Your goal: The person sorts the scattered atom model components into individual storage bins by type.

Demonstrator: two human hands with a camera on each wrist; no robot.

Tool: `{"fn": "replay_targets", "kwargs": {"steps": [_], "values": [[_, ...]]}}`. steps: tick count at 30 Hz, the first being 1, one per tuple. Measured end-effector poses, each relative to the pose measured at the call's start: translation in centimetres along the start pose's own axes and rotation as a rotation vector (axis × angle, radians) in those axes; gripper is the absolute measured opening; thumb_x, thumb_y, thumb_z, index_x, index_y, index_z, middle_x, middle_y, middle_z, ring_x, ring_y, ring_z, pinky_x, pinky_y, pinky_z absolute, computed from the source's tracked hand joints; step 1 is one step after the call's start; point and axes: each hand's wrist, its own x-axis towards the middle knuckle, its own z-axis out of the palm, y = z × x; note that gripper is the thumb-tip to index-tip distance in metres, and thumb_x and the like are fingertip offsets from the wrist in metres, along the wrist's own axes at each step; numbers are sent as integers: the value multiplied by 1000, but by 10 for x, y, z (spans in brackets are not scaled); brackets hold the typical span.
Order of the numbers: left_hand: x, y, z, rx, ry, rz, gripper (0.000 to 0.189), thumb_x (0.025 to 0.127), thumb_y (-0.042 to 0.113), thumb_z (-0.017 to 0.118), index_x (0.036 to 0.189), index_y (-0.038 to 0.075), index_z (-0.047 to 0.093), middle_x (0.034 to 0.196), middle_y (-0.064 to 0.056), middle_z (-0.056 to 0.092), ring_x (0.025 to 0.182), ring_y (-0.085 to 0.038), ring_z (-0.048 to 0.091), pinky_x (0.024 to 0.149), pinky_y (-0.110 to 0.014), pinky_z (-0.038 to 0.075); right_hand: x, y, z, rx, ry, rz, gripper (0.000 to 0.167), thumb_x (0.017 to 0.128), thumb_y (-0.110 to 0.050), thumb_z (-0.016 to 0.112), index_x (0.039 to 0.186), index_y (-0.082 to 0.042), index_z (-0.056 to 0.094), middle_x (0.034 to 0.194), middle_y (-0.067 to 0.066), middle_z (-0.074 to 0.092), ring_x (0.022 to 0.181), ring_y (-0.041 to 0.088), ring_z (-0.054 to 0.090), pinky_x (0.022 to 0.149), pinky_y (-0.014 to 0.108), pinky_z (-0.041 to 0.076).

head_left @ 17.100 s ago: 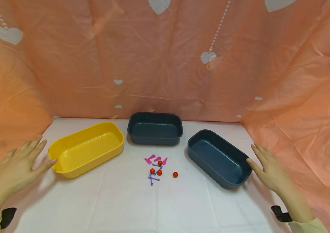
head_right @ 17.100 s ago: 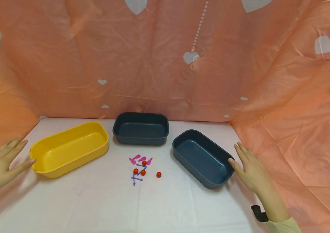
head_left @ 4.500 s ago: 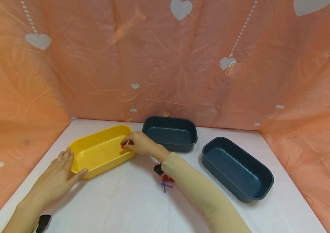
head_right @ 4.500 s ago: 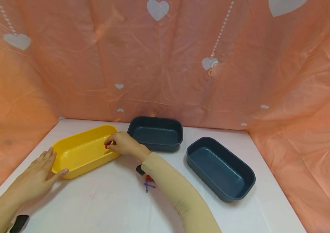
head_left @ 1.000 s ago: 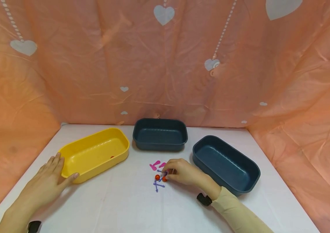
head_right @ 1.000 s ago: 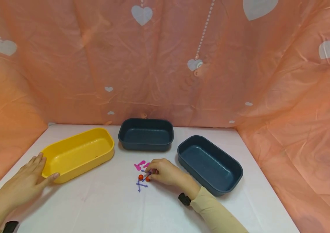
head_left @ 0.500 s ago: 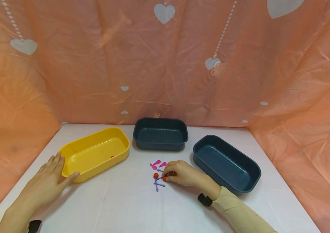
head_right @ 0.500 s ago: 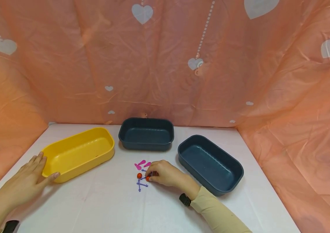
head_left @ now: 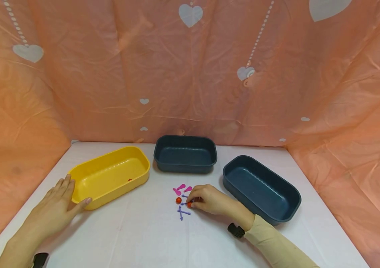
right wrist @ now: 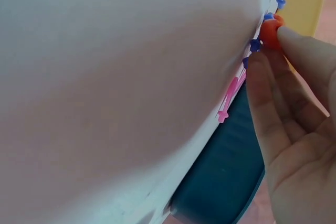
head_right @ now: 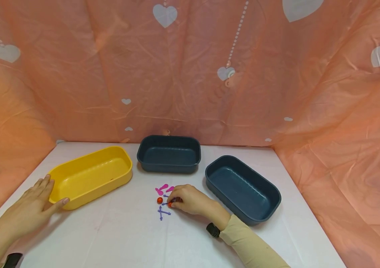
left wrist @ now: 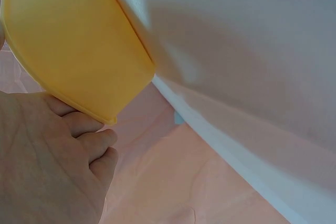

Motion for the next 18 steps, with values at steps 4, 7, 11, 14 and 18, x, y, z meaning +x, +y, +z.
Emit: {"fn": "replay_targets", "kwargs": {"steps": [4,7,11,14,18], "values": [[0,0,0,0,1,0,94,107,49,52,151,-26,18,162,-44,6,150,-61,9,126,-58,-8,-1,0,0,-1,43,-20,18,91,-12,81,109,-9,80,101,-1,73,89,9,65,81,19,56],[-1,-1,2,0,5,1,93,107,49,52,151,-26,19,162,-44,6,150,-62,10,126,-58,-7,0,0,0,-10,82,-37,18,92,-10,80,110,-8,80,102,0,74,90,12,67,82,20,57],[-1,-2,2,-1,6,1,94,107,49,52,151,-26,19,161,-44,7,150,-62,9,126,-59,-7,3,-2,-2,14,146,-38,19,92,-7,79,111,-7,79,105,1,74,95,15,69,83,24,59],[0,-2,2,-2,6,1,94,107,49,53,151,-26,19,161,-45,7,150,-62,9,126,-58,-7,6,-3,-2,43,208,-46,19,92,-5,78,111,-6,79,107,1,75,99,16,69,85,28,60],[1,-1,0,0,11,3,94,106,49,53,151,-26,19,161,-45,8,150,-61,10,126,-57,-7,11,-4,-3,82,279,-72,19,93,-5,78,112,-4,79,108,2,75,98,17,70,84,30,61]]}}
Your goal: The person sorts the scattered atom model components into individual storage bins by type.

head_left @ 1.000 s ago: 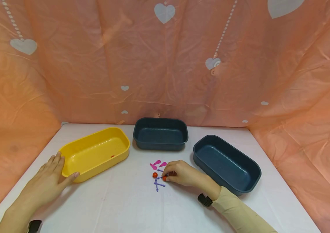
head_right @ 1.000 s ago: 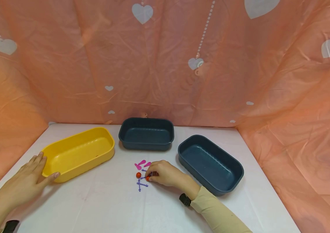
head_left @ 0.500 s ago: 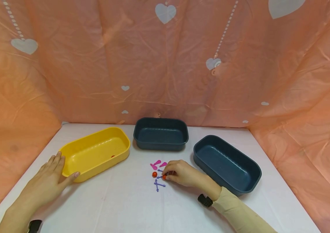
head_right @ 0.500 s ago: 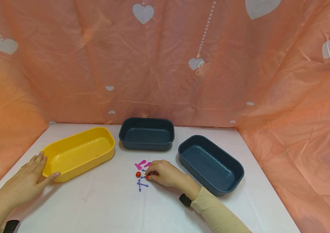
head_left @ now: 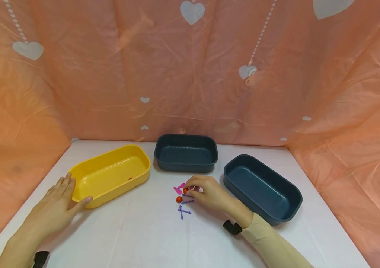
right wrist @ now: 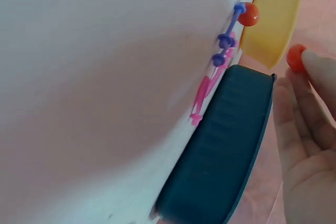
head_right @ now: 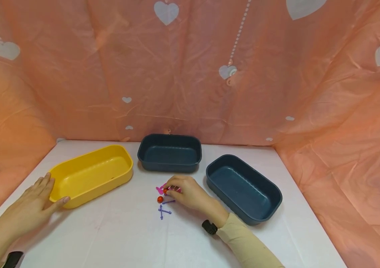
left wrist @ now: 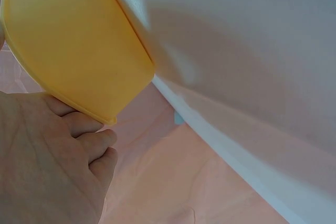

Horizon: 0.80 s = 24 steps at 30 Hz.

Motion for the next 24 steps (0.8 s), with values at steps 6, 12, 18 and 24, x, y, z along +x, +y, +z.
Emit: {"fn": "replay_targets", "kwargs": {"steps": [6,12,18,24], "values": [[0,0,-2,5,9,3,94,106,49,54,151,-26,20,161,-44,8,150,-62,11,127,-56,-8,12,-4,0,40,63,-4,18,92,-4,78,110,-6,79,106,2,74,95,16,71,85,30,61],[0,0,-2,0,-5,-2,94,107,50,52,152,-25,19,162,-43,6,150,-61,10,127,-56,-7,26,-4,2,44,87,-5,17,93,-4,76,110,-6,78,105,2,75,93,13,71,86,25,60],[1,1,-3,4,-23,-15,95,106,51,52,152,-25,18,162,-44,7,150,-61,10,126,-58,-5,41,-6,3,65,95,-34,17,92,-5,78,109,-4,78,104,4,75,93,15,71,81,31,63],[0,4,-5,7,-36,-28,95,106,51,53,152,-25,18,161,-44,8,150,-61,11,127,-58,-5,61,-11,5,63,93,-50,16,94,-6,76,110,-4,79,105,5,74,90,14,68,79,25,61]]}}
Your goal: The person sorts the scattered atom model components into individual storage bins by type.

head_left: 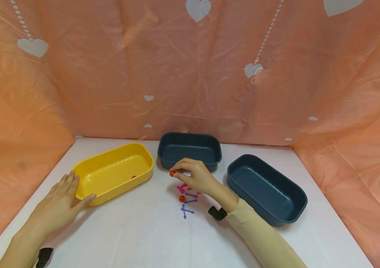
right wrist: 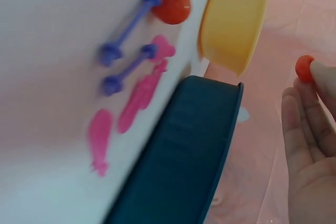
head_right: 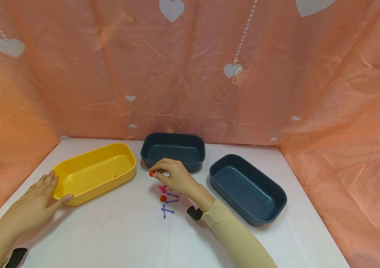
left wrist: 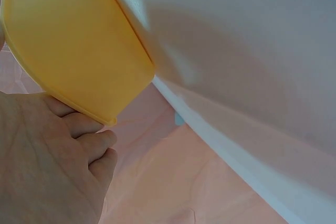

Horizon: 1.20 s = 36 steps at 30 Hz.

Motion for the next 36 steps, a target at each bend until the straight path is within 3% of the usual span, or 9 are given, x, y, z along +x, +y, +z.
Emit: {"fn": "replay_targets", "kwargs": {"steps": [4,11,26,36], "values": [[0,2,0,-3,-10,-4,95,107,51,52,152,-25,18,161,-44,7,150,-61,11,126,-58,-5,14,-1,3,11,-13,1,16,94,-5,76,110,-3,78,105,6,73,91,14,69,82,20,59],[0,4,0,-3,-5,-6,95,106,52,53,152,-25,18,162,-44,8,150,-61,11,127,-57,-5,37,-3,11,10,-42,14,17,96,-7,75,113,-5,79,107,5,73,92,15,68,81,27,61],[0,-2,2,6,26,9,94,106,51,54,152,-24,20,161,-45,11,150,-61,12,127,-54,-8,81,-5,48,8,-124,68,19,96,-5,74,114,-1,77,107,10,72,91,19,67,79,11,53],[0,-1,1,5,17,5,95,106,52,53,152,-24,20,161,-44,10,150,-60,11,127,-56,-6,99,-7,66,-111,-221,98,18,99,-12,72,115,-7,78,113,6,74,96,17,64,82,13,48]]}}
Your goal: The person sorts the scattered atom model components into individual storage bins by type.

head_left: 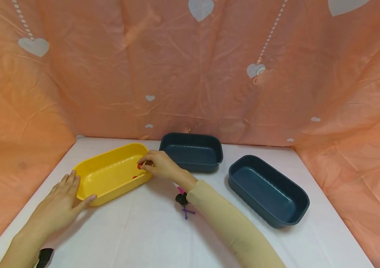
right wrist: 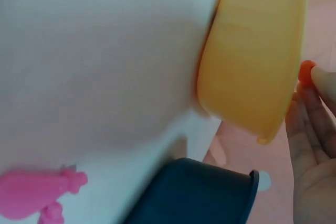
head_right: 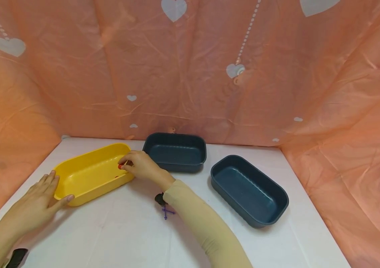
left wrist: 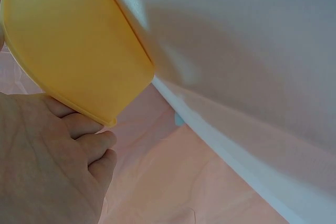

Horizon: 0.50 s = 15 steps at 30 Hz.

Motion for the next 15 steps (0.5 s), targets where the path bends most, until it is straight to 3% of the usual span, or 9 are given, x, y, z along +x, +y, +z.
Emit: {"fn": "replay_targets", "kwargs": {"steps": [15], "values": [[1,2,-2,-2,-15,-12,97,105,53,53,152,-24,19,162,-43,9,151,-60,11,127,-57,-6,15,1,10,-98,-80,25,19,101,-18,71,118,-13,79,113,-1,76,96,12,63,84,13,46]]}}
